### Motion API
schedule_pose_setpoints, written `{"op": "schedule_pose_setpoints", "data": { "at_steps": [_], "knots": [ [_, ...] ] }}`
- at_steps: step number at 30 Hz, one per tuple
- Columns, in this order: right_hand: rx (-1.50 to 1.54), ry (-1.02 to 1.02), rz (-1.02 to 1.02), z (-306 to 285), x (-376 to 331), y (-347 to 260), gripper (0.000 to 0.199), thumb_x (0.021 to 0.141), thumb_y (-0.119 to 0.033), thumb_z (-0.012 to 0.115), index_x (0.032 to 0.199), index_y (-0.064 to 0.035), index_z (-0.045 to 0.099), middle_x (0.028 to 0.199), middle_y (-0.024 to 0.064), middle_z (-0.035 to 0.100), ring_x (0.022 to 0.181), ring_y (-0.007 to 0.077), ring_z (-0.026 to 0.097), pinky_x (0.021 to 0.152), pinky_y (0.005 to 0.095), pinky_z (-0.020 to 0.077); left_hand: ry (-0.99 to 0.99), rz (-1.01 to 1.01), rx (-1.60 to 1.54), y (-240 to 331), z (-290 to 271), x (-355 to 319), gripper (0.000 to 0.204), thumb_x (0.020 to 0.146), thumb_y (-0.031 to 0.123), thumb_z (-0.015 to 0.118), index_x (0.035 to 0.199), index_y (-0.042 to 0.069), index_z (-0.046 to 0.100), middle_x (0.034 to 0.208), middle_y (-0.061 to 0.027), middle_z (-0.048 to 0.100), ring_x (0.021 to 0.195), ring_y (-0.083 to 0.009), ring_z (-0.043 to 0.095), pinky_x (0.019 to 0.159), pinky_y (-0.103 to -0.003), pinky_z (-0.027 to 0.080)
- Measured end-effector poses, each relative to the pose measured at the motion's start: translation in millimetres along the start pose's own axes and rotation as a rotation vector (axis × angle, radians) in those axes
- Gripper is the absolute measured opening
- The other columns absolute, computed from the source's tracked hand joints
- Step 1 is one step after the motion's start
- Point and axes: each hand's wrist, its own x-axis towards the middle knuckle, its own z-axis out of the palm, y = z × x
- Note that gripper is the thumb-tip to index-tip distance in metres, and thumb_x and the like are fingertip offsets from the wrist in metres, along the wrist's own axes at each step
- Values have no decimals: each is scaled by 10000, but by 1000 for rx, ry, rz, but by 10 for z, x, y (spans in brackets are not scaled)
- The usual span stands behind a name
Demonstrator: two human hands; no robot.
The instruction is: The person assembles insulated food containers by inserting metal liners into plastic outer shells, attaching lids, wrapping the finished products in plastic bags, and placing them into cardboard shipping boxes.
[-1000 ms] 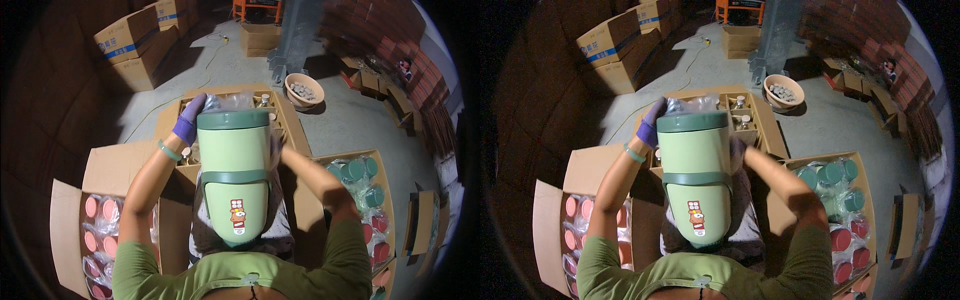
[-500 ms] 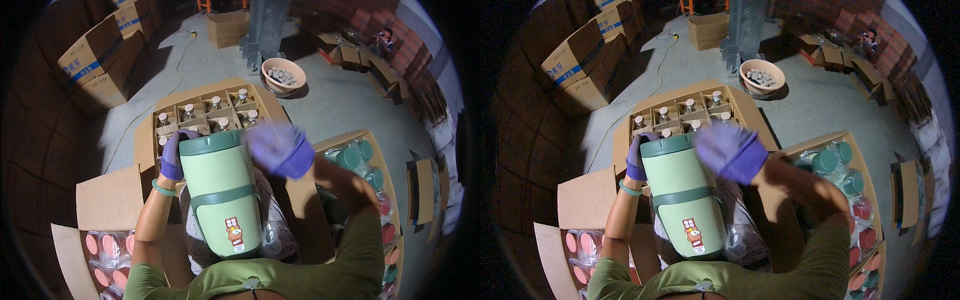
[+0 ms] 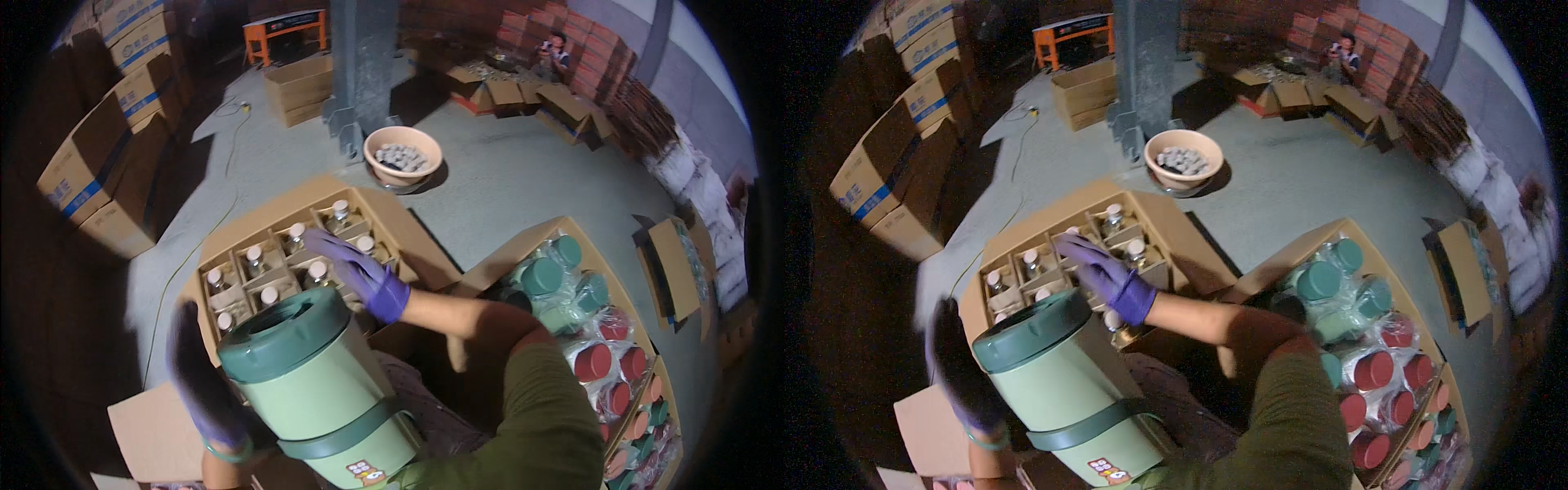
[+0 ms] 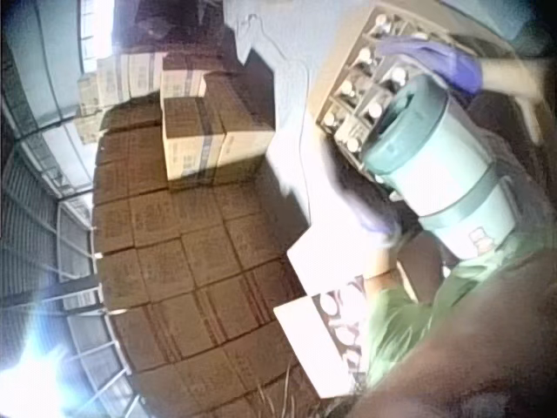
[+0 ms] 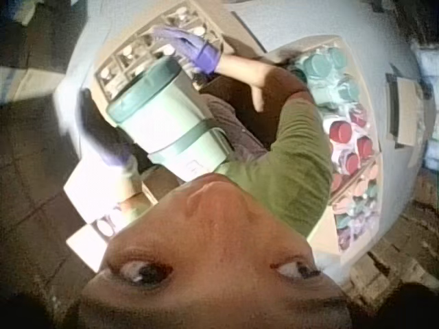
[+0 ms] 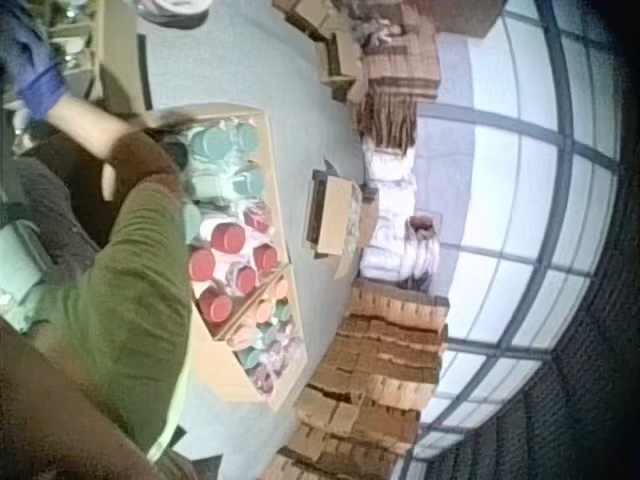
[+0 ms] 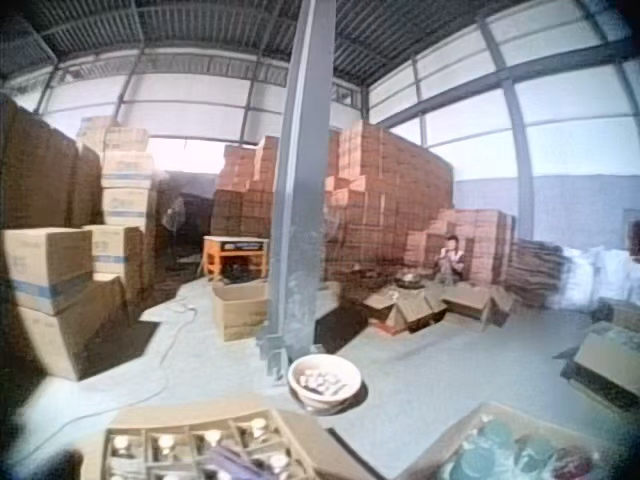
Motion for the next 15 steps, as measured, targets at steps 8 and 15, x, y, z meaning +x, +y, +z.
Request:
{"op": "schedule_pose_setpoints", "data": {
  "at_steps": [8, 15],
  "knots": [
    [39, -178, -44, -2, 37, -105, 478, 1045, -276, 370, 1426, -2, 461, 1452, 160, 492, 1365, 273, 443, 1154, 395, 310, 228, -442, -70, -95, -84, 38, 536, 1017, 280, 397, 1425, -65, 353, 1408, -180, 457, 1234, -284, 503, 1050, -380, 409],
    [119, -235, 460, 69, 88, 17, 492, 1051, -344, 386, 1355, 11, 540, 1393, 156, 552, 1312, 248, 503, 1141, 354, 340, 104, -311, -180, 129, 85, 131, 588, 1005, 248, 440, 1504, -17, 276, 1514, -190, 373, 1386, -270, 379, 1158, -397, 307]
  ]
}}
